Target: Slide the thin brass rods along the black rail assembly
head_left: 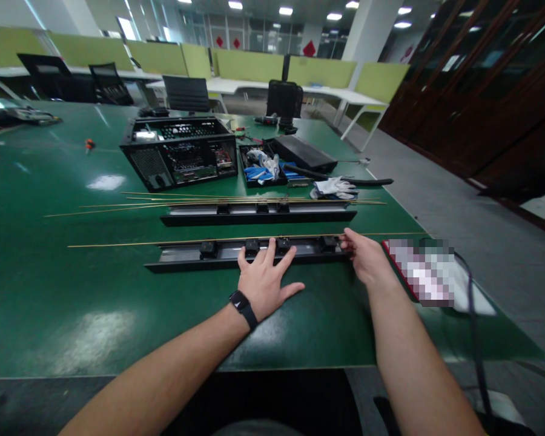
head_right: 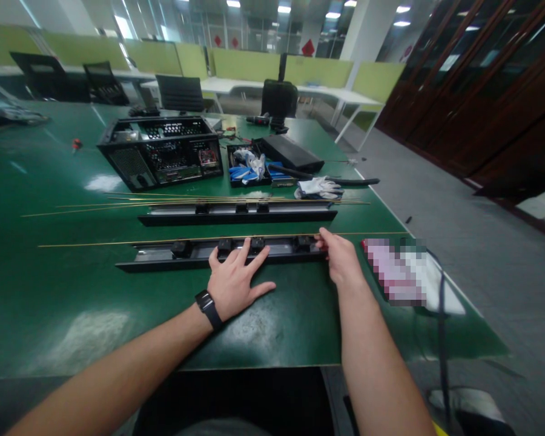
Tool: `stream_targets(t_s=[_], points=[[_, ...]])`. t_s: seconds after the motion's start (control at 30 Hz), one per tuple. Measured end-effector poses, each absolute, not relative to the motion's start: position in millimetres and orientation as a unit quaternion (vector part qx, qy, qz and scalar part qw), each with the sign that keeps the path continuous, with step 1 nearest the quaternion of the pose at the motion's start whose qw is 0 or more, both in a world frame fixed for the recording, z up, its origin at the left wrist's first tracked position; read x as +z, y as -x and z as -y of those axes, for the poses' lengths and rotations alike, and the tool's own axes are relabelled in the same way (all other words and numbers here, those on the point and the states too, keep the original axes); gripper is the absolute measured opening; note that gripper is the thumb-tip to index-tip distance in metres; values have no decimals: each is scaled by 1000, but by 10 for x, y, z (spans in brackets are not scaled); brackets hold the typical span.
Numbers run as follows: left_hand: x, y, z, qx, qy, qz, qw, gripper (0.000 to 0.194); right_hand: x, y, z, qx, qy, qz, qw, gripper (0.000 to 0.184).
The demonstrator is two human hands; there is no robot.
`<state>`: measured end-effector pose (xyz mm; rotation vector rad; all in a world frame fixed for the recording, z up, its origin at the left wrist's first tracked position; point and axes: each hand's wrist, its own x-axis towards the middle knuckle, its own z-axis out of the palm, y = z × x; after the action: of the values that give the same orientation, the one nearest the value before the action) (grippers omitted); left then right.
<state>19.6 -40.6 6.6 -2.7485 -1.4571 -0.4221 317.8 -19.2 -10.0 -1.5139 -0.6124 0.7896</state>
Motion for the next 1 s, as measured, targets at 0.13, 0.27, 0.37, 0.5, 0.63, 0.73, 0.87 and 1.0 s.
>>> stream_targets(t_s=[0.13, 0.27, 0.37, 0.5, 0.63, 0.73, 0.87, 1.0], points=[[63, -194, 407, -133, 875, 465, 1, 80, -109, -3179, 192, 339, 659, 267, 616, 63], [63, -194, 406, -130, 875, 466, -4, 80, -114, -3178, 193, 341, 658, 270, 614, 61], [62, -192, 404, -128, 875, 466, -7, 80, -119, -3175, 188, 346, 655, 266, 617, 60], [62, -190, 405, -132, 876, 464, -5, 81, -130, -3183, 177, 347, 657, 262, 616, 61], [71, -191, 408, -129, 876, 466, -4, 81, -140, -3195, 170, 346, 661, 263, 612, 61], [79, -189, 409, -123, 875, 467, -6, 82, -133, -3181, 175, 341, 663, 265, 611, 63], [78, -189, 409, -124, 875, 468, -7, 82, -103, -3120, 191, 341, 660, 285, 605, 63], [67, -187, 408, -130, 875, 467, -5, 82, -78, -3065, 200, 344, 662, 307, 591, 63]])
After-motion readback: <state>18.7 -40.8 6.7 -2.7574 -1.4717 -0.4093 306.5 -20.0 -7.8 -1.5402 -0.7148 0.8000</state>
